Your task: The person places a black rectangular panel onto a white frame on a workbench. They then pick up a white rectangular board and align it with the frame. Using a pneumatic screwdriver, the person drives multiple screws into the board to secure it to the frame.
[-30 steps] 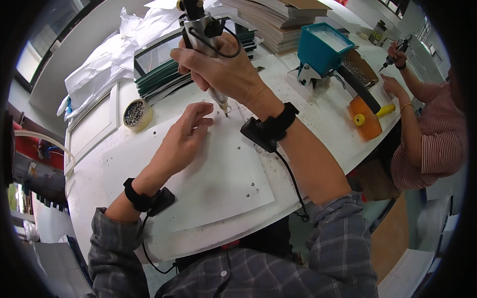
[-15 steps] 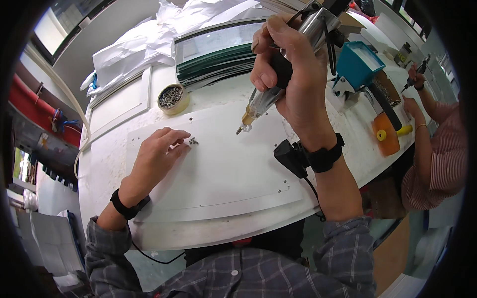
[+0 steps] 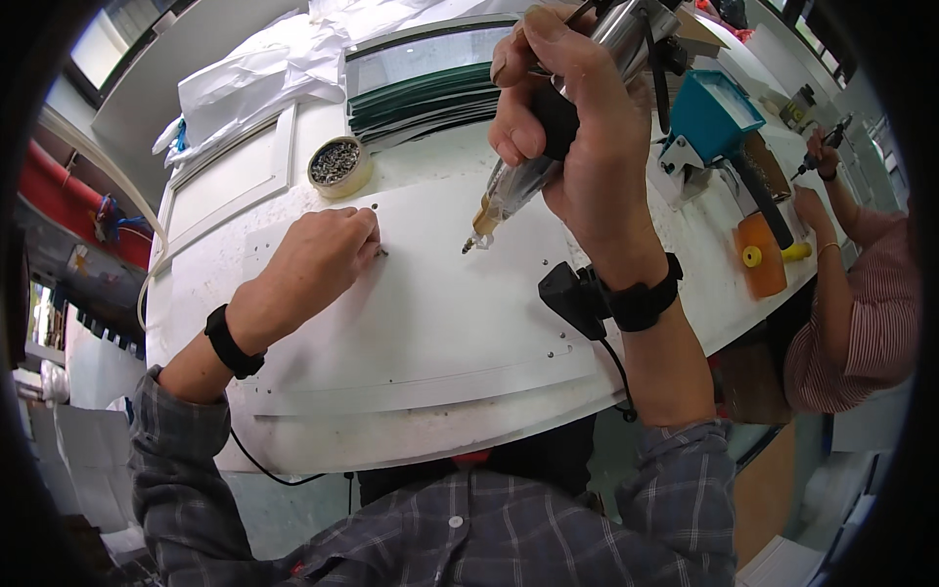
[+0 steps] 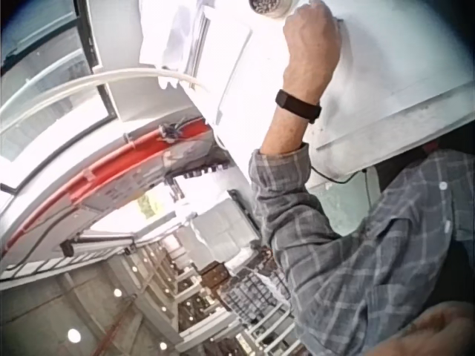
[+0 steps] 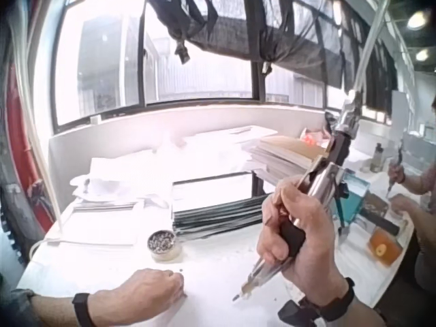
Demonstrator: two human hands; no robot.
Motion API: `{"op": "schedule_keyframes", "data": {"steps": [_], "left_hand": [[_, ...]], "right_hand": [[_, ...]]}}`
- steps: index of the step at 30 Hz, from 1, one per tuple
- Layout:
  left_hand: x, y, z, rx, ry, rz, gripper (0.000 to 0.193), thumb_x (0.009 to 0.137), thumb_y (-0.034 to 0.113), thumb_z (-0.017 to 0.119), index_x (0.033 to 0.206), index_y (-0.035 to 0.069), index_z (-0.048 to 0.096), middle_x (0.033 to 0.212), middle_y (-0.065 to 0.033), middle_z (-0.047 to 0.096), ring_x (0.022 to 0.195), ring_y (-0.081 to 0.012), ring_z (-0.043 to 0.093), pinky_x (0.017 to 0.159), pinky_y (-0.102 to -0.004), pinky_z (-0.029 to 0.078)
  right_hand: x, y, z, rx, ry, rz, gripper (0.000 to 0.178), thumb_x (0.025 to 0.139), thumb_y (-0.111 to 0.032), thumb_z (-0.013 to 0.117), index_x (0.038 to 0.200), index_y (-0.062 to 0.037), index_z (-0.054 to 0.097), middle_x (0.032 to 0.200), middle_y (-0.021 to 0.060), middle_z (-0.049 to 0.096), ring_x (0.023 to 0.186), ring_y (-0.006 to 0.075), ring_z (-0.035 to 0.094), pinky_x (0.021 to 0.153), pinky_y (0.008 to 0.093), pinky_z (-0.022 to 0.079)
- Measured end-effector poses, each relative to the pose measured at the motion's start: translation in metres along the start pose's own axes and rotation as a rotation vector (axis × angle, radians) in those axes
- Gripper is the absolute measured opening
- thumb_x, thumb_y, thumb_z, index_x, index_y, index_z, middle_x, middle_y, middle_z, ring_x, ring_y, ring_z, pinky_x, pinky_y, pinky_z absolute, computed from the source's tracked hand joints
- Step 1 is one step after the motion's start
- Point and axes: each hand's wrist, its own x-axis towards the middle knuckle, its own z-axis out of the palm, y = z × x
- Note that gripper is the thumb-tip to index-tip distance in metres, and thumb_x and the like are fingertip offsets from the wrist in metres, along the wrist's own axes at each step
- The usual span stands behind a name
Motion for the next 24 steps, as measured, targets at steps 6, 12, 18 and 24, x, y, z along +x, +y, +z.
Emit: {"op": "schedule_keyframes", "data": {"steps": [6,12,18,24], "left_hand": [[0.007,0.002,-0.004,0.071,-0.088,0.053,0.011,0.088,0.006,0.064,0.083,-0.002,0.059,0.079,-0.017,0.066,0.071,-0.0374,0.064,0.068,-0.0473,0.051],[-0.017,0.005,-0.019,-0.238,0.093,-0.043,0.006,0.087,0.001,0.066,0.088,-0.003,0.062,0.082,-0.0158,0.068,0.073,-0.0317,0.068,0.069,-0.0405,0.054],[-0.08,0.029,-0.019,-0.653,0.064,-0.2,0.011,0.094,0.004,0.071,0.102,-0.003,0.071,0.086,-0.0103,0.074,0.072,-0.0159,0.068,0.073,-0.0286,0.057],[-0.132,0.052,0.003,-1.114,0.004,-0.446,0.013,0.099,0.009,0.068,0.103,-0.002,0.062,0.092,-0.0072,0.071,0.082,-0.0109,0.069,0.076,-0.0265,0.056]], "right_hand": [[-0.005,-0.004,-0.005,0.043,-0.033,0.007,0.024,0.107,-0.033,0.049,0.105,-0.0092,0.052,0.091,0.0024,0.051,0.048,0.0043,0.041,0.047,0.0227,0.039],[-0.017,-0.017,0.003,0.022,0.005,0.051,0.035,0.104,-0.04,0.053,0.091,-0.0074,0.052,0.085,0.0046,0.054,0.049,0.0065,0.047,0.052,0.0262,0.044],[-0.042,-0.023,0.013,0.254,0.007,0.049,0.029,0.108,-0.037,0.045,0.104,-0.0087,0.05,0.087,0.0053,0.052,0.046,0.0077,0.044,0.047,0.0268,0.042],[-0.067,-0.021,0.042,0.425,-0.046,0.031,0.027,0.11,-0.033,0.041,0.108,-0.0075,0.05,0.089,0.0074,0.057,0.043,0.0105,0.042,0.043,0.0293,0.044]]}}
